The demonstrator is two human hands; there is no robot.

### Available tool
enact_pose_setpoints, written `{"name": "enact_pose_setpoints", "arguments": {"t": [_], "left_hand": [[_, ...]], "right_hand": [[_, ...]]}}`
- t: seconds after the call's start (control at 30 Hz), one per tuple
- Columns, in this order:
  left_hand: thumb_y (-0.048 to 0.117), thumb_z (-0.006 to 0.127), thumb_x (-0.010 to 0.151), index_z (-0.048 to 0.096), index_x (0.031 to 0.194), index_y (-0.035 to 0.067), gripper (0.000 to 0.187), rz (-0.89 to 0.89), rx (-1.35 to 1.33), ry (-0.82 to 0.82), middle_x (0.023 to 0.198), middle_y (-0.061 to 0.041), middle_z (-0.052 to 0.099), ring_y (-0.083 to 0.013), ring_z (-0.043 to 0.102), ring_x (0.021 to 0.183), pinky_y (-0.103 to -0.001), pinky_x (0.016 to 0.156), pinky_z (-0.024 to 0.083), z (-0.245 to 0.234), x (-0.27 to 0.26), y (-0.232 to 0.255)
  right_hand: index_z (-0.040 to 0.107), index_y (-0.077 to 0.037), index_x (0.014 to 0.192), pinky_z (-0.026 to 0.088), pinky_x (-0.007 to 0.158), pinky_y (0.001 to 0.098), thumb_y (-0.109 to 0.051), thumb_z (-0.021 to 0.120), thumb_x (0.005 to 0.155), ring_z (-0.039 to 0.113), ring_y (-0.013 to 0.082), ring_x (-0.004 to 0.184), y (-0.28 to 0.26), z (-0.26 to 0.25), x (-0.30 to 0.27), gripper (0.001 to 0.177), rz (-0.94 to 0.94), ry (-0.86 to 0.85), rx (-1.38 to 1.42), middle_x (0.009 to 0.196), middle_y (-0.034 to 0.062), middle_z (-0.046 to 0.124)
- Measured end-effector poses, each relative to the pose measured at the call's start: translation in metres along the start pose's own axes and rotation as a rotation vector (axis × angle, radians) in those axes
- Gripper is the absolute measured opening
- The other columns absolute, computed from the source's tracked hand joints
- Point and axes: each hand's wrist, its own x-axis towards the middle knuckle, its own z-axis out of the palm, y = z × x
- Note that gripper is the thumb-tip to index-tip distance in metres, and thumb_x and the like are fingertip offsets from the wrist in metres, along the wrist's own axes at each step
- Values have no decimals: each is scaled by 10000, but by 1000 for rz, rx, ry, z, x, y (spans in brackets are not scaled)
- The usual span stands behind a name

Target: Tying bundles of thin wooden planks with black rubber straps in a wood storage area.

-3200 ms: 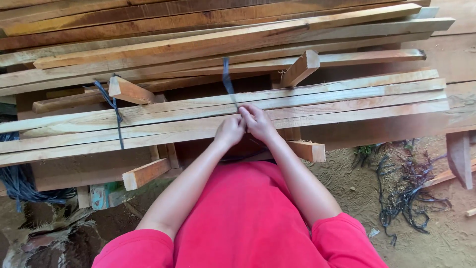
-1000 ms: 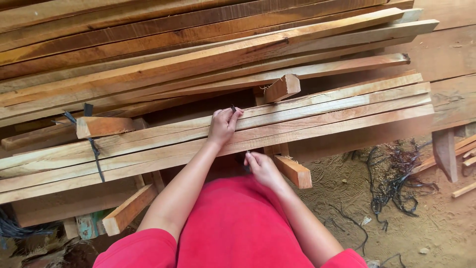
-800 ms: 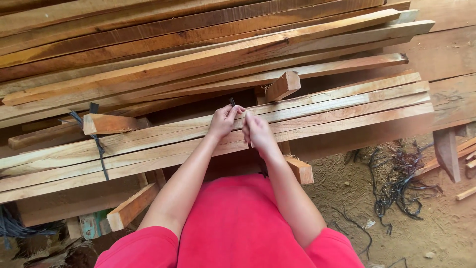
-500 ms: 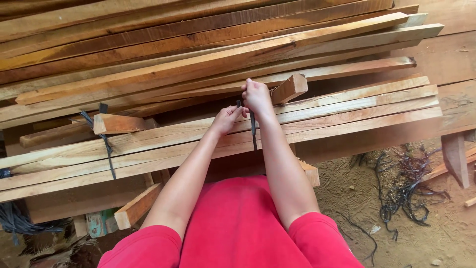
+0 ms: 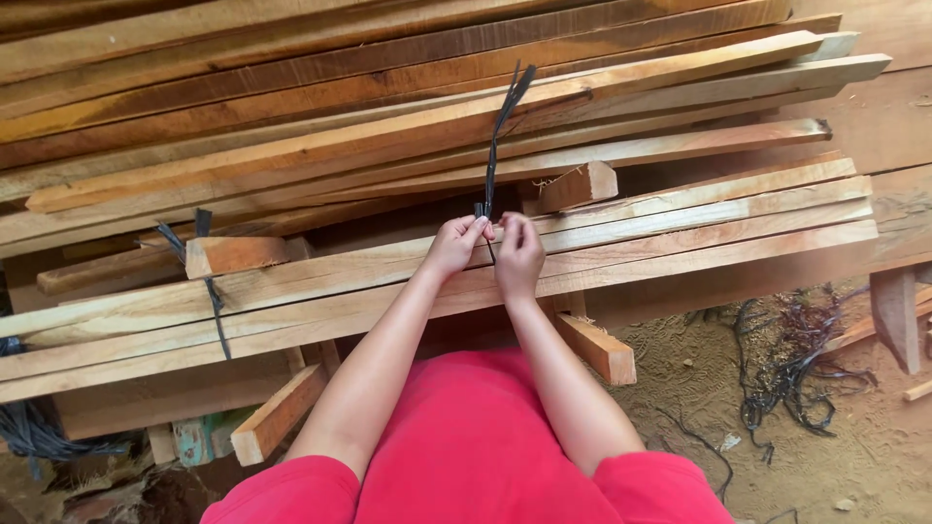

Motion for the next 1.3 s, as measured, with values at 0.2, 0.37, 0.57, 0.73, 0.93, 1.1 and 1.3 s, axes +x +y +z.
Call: {"name": "enact_pose_setpoints", "arguments": {"t": [0.2, 0.37, 0.57, 0.73, 0.93, 1.1, 1.3], "left_hand": [[249, 545, 1081, 751, 825, 145, 345, -11, -94, 147, 903, -33, 780, -121, 687, 960, -300, 922, 493, 7, -3, -7], [250, 534, 1084, 759, 857, 140, 338, 19, 43, 245, 971, -88, 775, -267, 717, 1024, -399, 932, 517, 3, -7, 31], [287, 527, 1074, 745, 836, 157, 348, 69, 164, 349, 797, -91, 747, -293, 716, 839, -411, 807, 545, 9, 12, 41], [324, 491, 1086, 733, 804, 162, 405, 73, 190, 365, 761, -114, 727, -330, 691, 767, -409, 752, 533, 2, 23, 50], [361, 537, 1072, 692, 788, 174, 374, 137, 221, 351, 679, -47, 717, -263, 711, 715, -359, 685, 557, 4, 23, 59], [357, 568, 1073, 681, 802, 159, 354, 211, 292, 229, 690, -96, 701, -306, 721, 740, -393, 668, 555, 16, 11, 58], [383, 627, 1033, 757, 815, 209, 308, 88, 327, 222, 653, -95, 687, -324, 728, 747, -399, 665, 561, 19, -16, 72]], "right_hand": [[770, -39, 1068, 520, 807, 411, -95, 756, 937, 659, 289, 856, 23, -17, -17, 143, -520, -196, -234, 849, 82, 714], [785, -136, 1007, 506, 754, 367, -177, 714, 981, 675, 236, 778, 31, -7, -18, 86, -350, -127, -184, 751, -9, 718], [748, -92, 1048, 526, 674, 361, -133, 651, 1008, 720, 265, 689, 11, -20, -22, 113, -260, -127, -113, 680, 23, 737], [719, -110, 1018, 518, 807, 381, -170, 638, 1033, 689, 291, 833, 46, -22, -22, 102, -468, -117, -197, 851, 42, 719], [552, -139, 1009, 274, 1175, 518, -252, 460, 1099, 563, 302, 1331, 45, -10, -20, 172, -662, -108, -534, 1406, 30, 650], [604, -130, 1031, 319, 1148, 559, -237, 531, 1077, 528, 326, 1391, 41, -16, -18, 137, -550, -200, -598, 1465, 71, 620], [697, -231, 1132, 298, 1161, 514, -343, 604, 1015, 521, 210, 1379, 77, -1, -12, 187, -456, -185, -691, 1298, -56, 710]]}}
